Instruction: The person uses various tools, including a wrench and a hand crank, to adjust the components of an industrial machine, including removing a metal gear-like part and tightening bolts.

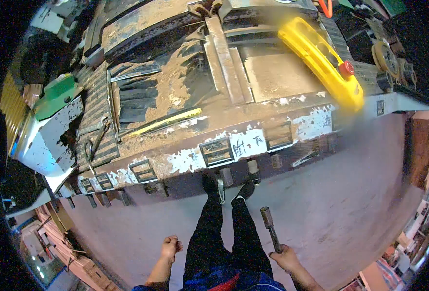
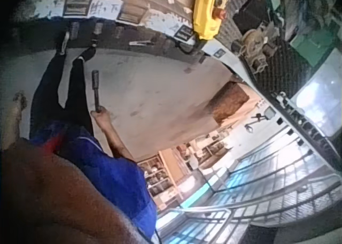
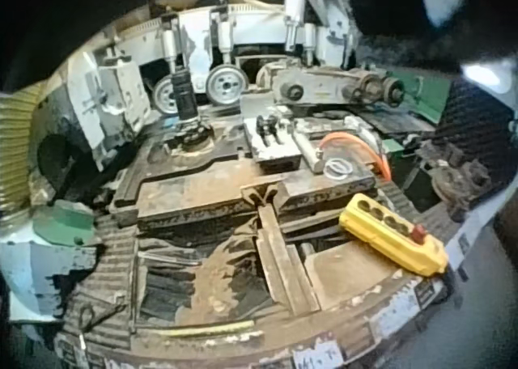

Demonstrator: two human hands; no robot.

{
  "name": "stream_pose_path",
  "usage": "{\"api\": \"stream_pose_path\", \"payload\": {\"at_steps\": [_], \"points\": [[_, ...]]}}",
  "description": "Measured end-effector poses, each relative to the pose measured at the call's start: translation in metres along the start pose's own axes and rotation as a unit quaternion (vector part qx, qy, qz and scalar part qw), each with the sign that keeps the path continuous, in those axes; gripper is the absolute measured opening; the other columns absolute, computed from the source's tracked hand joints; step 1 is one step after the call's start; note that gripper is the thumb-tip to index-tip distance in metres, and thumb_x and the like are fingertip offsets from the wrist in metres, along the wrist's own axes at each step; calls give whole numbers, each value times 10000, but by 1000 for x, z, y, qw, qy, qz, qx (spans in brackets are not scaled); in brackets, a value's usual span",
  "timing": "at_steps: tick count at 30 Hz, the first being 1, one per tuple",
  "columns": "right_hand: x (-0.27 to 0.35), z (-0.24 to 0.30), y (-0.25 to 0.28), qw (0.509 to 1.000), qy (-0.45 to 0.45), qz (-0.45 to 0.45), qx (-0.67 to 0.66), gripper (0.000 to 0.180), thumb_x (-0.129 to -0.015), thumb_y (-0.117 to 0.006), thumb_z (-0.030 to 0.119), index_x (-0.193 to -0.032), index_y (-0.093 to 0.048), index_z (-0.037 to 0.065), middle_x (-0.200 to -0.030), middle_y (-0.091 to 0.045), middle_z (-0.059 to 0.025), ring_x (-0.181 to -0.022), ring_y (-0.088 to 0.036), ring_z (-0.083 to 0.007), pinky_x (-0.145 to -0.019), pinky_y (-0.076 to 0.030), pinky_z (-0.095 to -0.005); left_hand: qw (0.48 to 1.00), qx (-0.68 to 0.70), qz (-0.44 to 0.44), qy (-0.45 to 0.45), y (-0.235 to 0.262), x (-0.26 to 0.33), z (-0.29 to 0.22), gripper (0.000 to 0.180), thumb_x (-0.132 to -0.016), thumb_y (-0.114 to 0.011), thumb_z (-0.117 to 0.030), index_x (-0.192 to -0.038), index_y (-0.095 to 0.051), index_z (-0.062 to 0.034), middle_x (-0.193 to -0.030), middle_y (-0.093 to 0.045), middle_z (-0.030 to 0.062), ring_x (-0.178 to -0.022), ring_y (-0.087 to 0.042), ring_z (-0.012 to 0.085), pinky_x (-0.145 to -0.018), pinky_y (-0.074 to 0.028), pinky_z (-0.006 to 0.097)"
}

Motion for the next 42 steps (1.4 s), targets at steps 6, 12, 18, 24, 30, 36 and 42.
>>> {"api": "stream_pose_path", "payload": {"at_steps": [6, 12, 18, 24, 30, 36, 42], "points": [[28, 30, 6, 1000, 10, -3, 29, 309, -797, -823, 271, -838, -615, 46, -641, -558, 2, -540, -520, -131, -503, -420, -337, 995, -61, 37, -64, -33, 23, -27, 206, -1000, -631, -154, -1169, -619, -37, -871, -665, 76, -723, -666, 177, -637, -563, 326], [85, 76, 25, 997, 71, -19, 17, 279, -839, -794, 236, -959, -653, 28, -671, -609, -2, -588, -568, -91, -536, -447, -298, 936, -239, 98, -239, -103, 65, -110, 437, -974, -731, -243, -1319, -601, -8, -919, -691, 60, -867, -682, 173, -853, -561, 316], [132, 117, 43, 981, 150, 59, -107, 276, -927, -731, 133, -1155, -674, -13, -730, -689, -22, -649, -634, -90, -589, -506, -267, 863, -229, 339, -296, -234, 129, -155, 887, -901, -828, -321, -1571, -343, -1, -1360, -620, 213, -1214, -642, 268, -1024, -527, 396], [184, 158, 49, 965, 199, 59, -161, 327, -933, -717, 99, -1222, -661, -43, -759, -700, -34, -657, -645, -86, -585, -510, -257, 903, -48, 144, -402, -275, 180, -235, 1200, -801, -908, -340, -1628, -112, 10, -1601, -330, 309, -1422, -470, 372, -1139, -451, 476], [199, 176, 52, 967, 223, 4, -121, 373, -919, -726, 95, -1258, -665, -48, -738, -688, -22, -633, -646, -87, -569, -503, -252, 896, -72, 164, -407, -283, 155, -264, 920, -903, -805, -224, -1574, -263, 96, -1535, -453, 316, -1371, -544, 332, -1123, -464, 405], [189, 158, 63, 962, 228, -8, -150, 336, -912, -730, 110, -1209, -683, -41, -699, -676, -29, -595, -626, -94, -546, -493, -253, 895, 120, 317, -289, -277, 111, -262, 568, -916, -577, -47, -1437, -398, 89, -1420, -548, 319, -1226, -641, 405, -1069, -542, 480], [189, 177, 72, 954, 240, 8, -177, 216, -909, -711, 109, -1063, -692, -42, -671, -667, -44, -579, -610, -97, -539, -489, -256, 867, 284, 384, -145, -262, 98, -244, 126, -1013, -541, -118, -1070, -512, -9, -1395, -583, 286, -1234, -626, 462, -1063, -535, 574]]}}
Point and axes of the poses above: each hand's wrist, its own x-axis away from the middle knuckle, its own y-axis out of the back of the hand, z = x × y, the point moved 7 cm from there along -x, towards the middle knuckle
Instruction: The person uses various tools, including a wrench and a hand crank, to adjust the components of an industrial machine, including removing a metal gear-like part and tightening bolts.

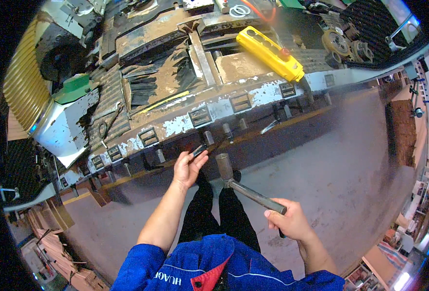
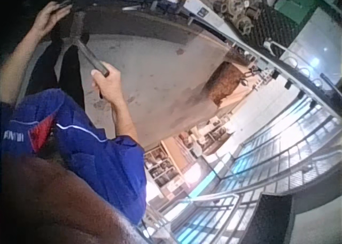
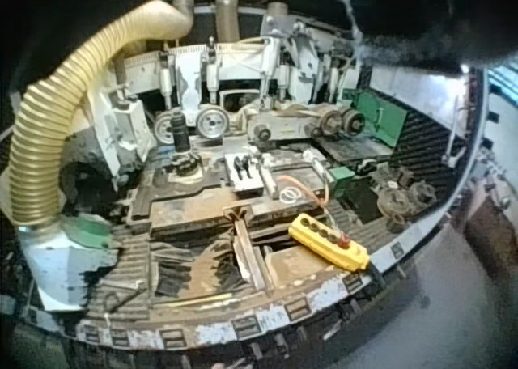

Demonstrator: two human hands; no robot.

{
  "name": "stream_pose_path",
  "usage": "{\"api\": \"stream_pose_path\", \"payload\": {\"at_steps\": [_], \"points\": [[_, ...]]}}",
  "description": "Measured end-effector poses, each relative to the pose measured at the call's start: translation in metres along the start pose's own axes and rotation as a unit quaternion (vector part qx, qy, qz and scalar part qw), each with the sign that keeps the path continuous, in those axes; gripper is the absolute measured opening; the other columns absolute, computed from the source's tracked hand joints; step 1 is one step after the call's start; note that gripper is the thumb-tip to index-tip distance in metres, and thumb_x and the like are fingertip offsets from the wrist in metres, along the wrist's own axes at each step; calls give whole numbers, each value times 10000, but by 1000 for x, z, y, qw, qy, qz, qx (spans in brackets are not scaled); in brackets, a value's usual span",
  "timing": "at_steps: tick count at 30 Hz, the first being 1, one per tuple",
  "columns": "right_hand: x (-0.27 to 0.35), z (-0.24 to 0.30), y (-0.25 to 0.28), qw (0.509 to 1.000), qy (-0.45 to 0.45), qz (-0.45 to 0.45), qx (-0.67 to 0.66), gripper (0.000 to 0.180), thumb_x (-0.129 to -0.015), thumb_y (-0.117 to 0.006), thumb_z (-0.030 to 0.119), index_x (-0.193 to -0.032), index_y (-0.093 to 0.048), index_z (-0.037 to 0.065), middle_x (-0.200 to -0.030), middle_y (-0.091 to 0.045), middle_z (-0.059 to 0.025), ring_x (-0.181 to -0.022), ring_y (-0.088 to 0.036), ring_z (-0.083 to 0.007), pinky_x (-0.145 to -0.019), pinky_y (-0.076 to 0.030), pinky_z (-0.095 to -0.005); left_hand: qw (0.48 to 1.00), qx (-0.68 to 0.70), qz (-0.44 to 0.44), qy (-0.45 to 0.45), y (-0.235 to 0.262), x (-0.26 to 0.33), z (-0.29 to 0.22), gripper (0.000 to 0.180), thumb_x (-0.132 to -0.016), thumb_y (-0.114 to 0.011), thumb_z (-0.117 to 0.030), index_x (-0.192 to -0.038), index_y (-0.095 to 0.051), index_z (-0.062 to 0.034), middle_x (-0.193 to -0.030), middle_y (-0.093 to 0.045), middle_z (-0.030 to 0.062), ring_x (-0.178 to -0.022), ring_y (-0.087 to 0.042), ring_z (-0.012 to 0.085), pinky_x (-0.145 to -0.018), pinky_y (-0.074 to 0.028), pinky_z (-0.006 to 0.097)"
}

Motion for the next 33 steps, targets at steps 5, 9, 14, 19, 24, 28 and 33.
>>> {"api": "stream_pose_path", "payload": {"at_steps": [5, 9, 14, 19, 24, 28, 33], "points": [[-21, 13, 2, 999, 9, 31, -11, 161, -924, -685, 161, -917, -661, 2, -665, -655, -49, -564, -579, -105, -540, -474, -263, 975, -39, 139, 172, -44, 53, 65, 464, -1069, -547, -465, -1339, -547, -87, -1234, -659, 138, -1186, -647, 298, -986, -560, 504], [-52, 16, 17, 997, 22, 57, -51, 172, -948, -667, 177, -885, -631, 20, -677, -665, -67, -565, -585, -113, -542, -476, -268, 977, -197, 41, 69, -59, 56, 66, 319, -1054, -628, -384, -1139, -525, -95, -970, -594, 37, -800, -653, 150, -673, -600, 340], [-92, 20, 59, 989, 67, 31, -130, 215, -979, -654, 123, -1149, -659, -9, -784, -706, -91, -610, -636, -135, -585, -545, -260, 978, -203, 36, 42, -65, 55, 65, 325, -1065, -611, -391, -1138, -487, -100, -936, -564, 27, -701, -609, 126, -618, -552, 311], [-155, -16, 88, 991, 92, -10, -96, 288, -1007, -678, 166, -1248, -649, 12, -881, -714, -73, -739, -637, -127, -701, -541, -266, 962, -267, -53, -5, -67, 53, 67, 388, -1062, -615, -385, -1215, -469, -61, -948, -552, 24, -687, -576, 100, -584, -513, 267], [-191, -54, 82, 987, 69, 3, -142, 331, -1020, -684, 211, -1286, -631, 21, -940, -690, -48, -780, -619, -122, -743, -526, -270, 935, -340, -99, -26, -70, 55, 59, 393, -1067, -605, -372, -1271, -457, -71, -906, -561, 19, -652, -574, 94, -539, -509, 258], [-205, -55, 82, 988, 63, -8, -140, 348, -1026, -678, 227, -1306, -623, 29, -939, -685, -43, -786, -615, -112, -745, -524, -269, 943, -317, -96, -29, -74, 53, 54, 408, -1073, -593, -371, -1335, -456, -89, -892, -568, 19, -614, -568, 96, -523, -502, 257], [-203, -40, 89, 990, 90, -12, -112, 348, -1031, -670, 225, -1319, -619, 37, -931, -687, -36, -772, -608, -101, -738, -519, -261, 953, -294, -76, -20, -82, 50, 54, 347, -1086, -567, -367, -1283, -466, -99, -896, -578, 17, -612, -577, 96, -520, -504, 254]]}}
Point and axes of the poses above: each hand's wrist, its own x-axis away from the middle knuckle, its own y-axis out of the back of the hand, z = x × y, the point moved 7 cm from there along -x, towards the middle knuckle
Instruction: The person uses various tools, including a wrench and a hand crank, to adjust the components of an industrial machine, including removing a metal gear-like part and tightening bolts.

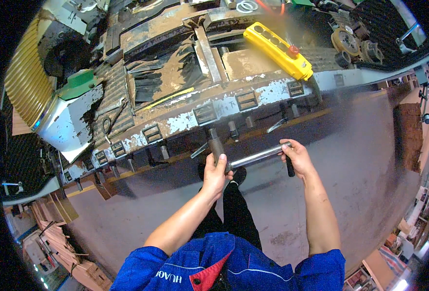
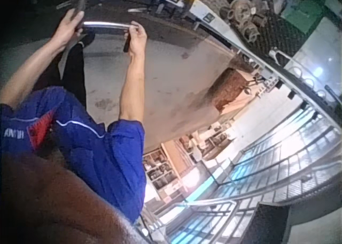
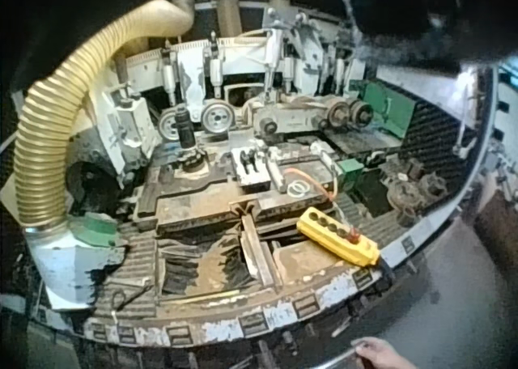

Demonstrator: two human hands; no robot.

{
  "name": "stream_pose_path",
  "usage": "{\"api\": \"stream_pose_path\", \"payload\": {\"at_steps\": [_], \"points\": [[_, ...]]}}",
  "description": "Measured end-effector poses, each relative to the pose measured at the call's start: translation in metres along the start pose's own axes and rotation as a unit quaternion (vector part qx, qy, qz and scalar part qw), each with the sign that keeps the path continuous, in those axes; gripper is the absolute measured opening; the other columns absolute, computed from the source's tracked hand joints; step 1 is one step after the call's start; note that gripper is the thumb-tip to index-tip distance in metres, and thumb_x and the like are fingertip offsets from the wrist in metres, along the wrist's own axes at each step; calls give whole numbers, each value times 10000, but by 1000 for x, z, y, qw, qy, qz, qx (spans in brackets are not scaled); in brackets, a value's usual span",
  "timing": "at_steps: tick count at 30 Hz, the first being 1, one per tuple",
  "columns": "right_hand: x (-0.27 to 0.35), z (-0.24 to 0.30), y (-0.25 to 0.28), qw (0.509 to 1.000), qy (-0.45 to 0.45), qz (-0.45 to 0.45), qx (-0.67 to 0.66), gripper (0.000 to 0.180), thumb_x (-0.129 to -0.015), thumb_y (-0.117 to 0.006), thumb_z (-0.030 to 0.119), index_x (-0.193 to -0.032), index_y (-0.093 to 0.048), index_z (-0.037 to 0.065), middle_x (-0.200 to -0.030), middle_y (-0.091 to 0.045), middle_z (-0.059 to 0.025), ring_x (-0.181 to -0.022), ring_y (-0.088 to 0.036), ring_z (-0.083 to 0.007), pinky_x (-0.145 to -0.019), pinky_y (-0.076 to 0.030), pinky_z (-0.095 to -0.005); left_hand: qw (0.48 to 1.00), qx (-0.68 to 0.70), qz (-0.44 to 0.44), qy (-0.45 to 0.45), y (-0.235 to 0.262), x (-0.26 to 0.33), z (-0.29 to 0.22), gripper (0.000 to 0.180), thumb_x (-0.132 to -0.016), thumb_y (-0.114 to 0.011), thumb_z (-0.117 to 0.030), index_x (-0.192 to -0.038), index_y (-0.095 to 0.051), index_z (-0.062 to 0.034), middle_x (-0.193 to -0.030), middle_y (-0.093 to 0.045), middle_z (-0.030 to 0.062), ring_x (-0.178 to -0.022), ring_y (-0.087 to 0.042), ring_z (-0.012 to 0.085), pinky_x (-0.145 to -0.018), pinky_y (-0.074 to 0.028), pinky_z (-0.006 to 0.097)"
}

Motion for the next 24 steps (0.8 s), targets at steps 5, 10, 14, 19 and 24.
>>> {"api": "stream_pose_path", "payload": {"at_steps": [5, 10, 14, 19, 24], "points": [[19, 20, -3, 996, 38, -25, 83, 372, -1013, -659, 131, -1362, -587, 26, -901, -655, -29, -783, -604, -102, -729, -505, -257, 1000, 0, 26, -8, -4, -4, -1, 292, -1090, -554, -366, -1203, -459, -115, -894, -570, 17, -607, -578, 101, -518, -507, 258], [49, 35, -9, 992, 77, -34, 99, 456, -1010, -613, 66, -1455, -524, 23, -871, -604, -22, -777, -620, -116, -724, -520, -265, 999, 0, 43, 18, 7, -6, 5, 342, -1087, -554, -382, -1287, -438, -130, -885, -538, 23, -601, -582, 126, -508, -514, 276], [2, -19, 4, 975, 83, -104, 178, 392, -1065, -558, 146, -1454, -543, 95, -828, -613, 13, -677, -573, -83, -605, -496, -253, 999, -26, 35, -19, 7, -19, 6, 478, -1064, -602, -388, -1404, -405, -116, -929, -566, 51, -604, -587, 130, -512, -523, 280], [-53, -108, -6, 965, 114, -168, 165, 359, -1084, -531, 175, -1424, -571, 68, -875, -652, -16, -712, -579, -90, -643, -506, -267, 876, -464, 25, -130, 38, -7, -42, 647, -989, -661, -429, -1471, -482, -36, -1116, -713, 186, -862, -729, 303, -808, -594, 421], [-83, -184, -40, 914, 117, -203, 331, 712, -948, -668, 174, -1571, -363, 9, -1489, -509, -292, -1383, -499, -443, -1169, -394, -441, 591, -594, -30, -544, 73, 24, -221, 563, -804, -778, -292, -1275, -593, -47, -1300, -607, 215, -1231, -558, 412, -1069, -423, 526]]}}
Point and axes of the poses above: each hand's wrist, its own x-axis away from the middle knuckle, its own y-axis out of the back of the hand, z = x × y, the point moved 7 cm from there along -x, towards the middle knuckle
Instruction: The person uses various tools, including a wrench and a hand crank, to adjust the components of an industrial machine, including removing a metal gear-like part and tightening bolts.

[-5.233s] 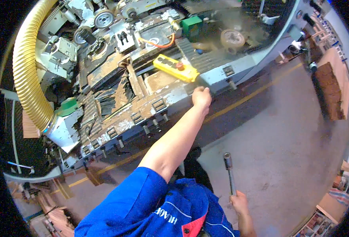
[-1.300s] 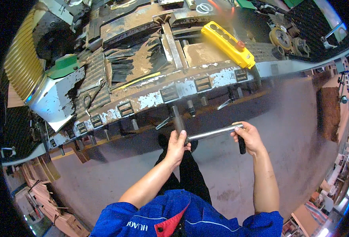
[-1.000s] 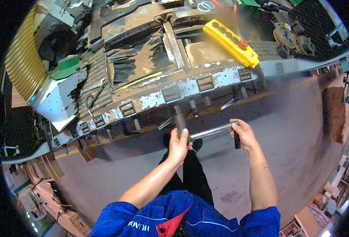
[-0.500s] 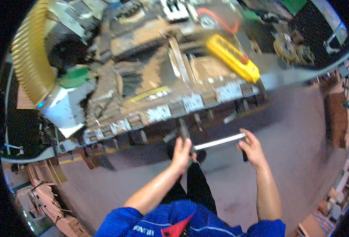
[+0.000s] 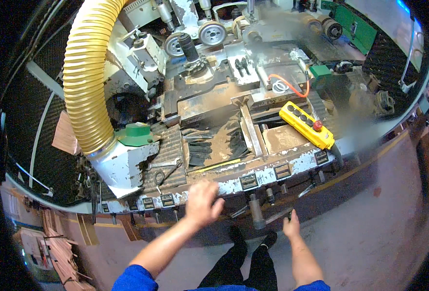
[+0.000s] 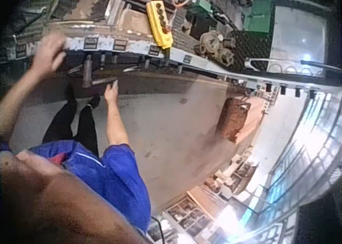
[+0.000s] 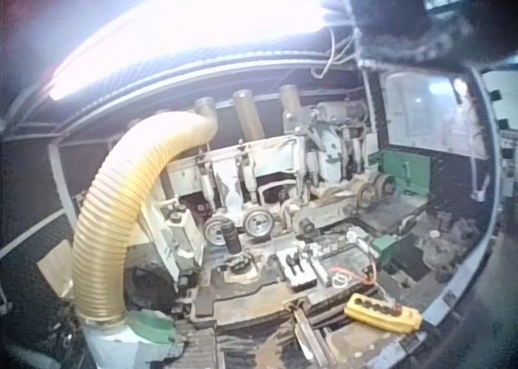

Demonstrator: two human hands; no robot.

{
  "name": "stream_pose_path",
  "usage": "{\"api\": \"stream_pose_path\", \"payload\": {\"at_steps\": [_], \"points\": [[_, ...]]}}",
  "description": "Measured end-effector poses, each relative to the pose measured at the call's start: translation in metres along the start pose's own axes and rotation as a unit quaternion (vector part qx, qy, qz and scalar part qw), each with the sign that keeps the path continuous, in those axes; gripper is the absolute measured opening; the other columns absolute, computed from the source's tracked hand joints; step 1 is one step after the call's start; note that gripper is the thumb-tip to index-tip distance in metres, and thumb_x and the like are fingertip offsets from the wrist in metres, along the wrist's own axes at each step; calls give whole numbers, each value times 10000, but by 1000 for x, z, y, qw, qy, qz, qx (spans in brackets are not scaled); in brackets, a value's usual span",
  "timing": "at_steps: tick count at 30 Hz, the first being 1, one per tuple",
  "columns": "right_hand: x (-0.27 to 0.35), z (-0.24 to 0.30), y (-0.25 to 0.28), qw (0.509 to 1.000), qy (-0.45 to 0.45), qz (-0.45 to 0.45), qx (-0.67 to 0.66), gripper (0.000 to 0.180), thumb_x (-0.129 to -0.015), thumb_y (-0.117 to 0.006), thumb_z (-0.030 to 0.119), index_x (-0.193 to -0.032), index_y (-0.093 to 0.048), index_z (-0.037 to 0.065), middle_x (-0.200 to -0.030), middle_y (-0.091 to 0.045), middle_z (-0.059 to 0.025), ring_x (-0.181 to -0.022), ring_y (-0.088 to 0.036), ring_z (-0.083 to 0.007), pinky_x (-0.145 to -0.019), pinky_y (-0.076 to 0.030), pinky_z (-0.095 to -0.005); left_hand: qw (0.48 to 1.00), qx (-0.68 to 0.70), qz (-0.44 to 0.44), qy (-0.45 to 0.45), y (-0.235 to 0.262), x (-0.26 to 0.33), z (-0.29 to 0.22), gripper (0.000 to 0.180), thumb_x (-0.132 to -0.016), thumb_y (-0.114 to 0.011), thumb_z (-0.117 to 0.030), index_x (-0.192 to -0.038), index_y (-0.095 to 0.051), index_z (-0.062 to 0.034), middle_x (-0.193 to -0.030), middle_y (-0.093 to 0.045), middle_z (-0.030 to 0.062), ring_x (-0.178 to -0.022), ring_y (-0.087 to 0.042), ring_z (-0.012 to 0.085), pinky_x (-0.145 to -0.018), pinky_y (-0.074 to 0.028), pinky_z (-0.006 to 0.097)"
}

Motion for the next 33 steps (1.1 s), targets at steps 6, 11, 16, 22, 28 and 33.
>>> {"api": "stream_pose_path", "payload": {"at_steps": [6, 11, 16, 22, 28, 33], "points": [[38, 58, -110, 990, -43, 120, 53, 971, -785, -809, 248, -1569, -290, 7, -1435, -538, -269, -1322, -538, -434, -1117, -440, -476, 980, -175, 86, 36, 24, 1, 92, 851, -896, -683, -568, -1540, -444, -65, -1607, -389, 205, -1529, -295, 390, -1275, -152, 554], [144, 169, -211, 895, -86, 408, -157, 809, -835, -827, 241, -1462, -397, -36, -1099, -696, -146, -951, -666, -234, -887, -550, -398, 990, -131, 57, 12, 10, -6, 87, 821, -860, -709, -526, -1503, -482, -69, -1554, -452, 201, -1500, -341, 391, -1267, -169, 572], [244, 308, -138, 742, -74, 577, -333, 516, -959, -710, 120, -1385, -433, 28, -913, -622, -48, -777, -651, -156, -717, -527, -305, 991, -127, 41, 14, 14, -3, 94, 781, -866, -703, -503, -1487, -503, -73, -1538, -473, 194, -1499, -346, 375, -1273, -175, 542], [197, 328, 131, 767, -83, 528, -356, 462, -979, -716, 170, -1365, -520, 7, -866, -602, -15, -709, -610, -107, -602, -508, -277, 990, -142, 22, 8, 14, -3, 97, 718, -889, -680, -503, -1445, -547, -68, -1518, -490, 190, -1481, -367, 374, -1264, -199, 541], [77, 123, 192, 979, 117, -166, -17, 429, -1000, -645, 181, -1397, -573, 34, -1230, -685, -192, -1147, -658, -347, -1003, -502, -406, 991, -136, 20, -7, 10, -7, 90, 724, -875, -682, -523, -1425, -558, -68, -1502, -505, 194, -1472, -376, 384, -1246, -221, 548], [49, 8, -114, 978, -131, -68, -149, 235, -945, -644, 131, -1154, -647, 25, -1045, -711, -231, -995, -682, -402, -908, -524, -522, 993, -111, 16, -31, -2, -14, 78, 717, -880, -690, -491, -1431, -551, -55, -1490, -512, 204, -1450, -399, 397, -1235, -239, 556]]}}
Point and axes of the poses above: each hand's wrist, its own x-axis away from the middle knuckle, its own y-axis out of the back of the hand, z = x × y, the point moved 7 cm from there along -x, towards the middle knuckle
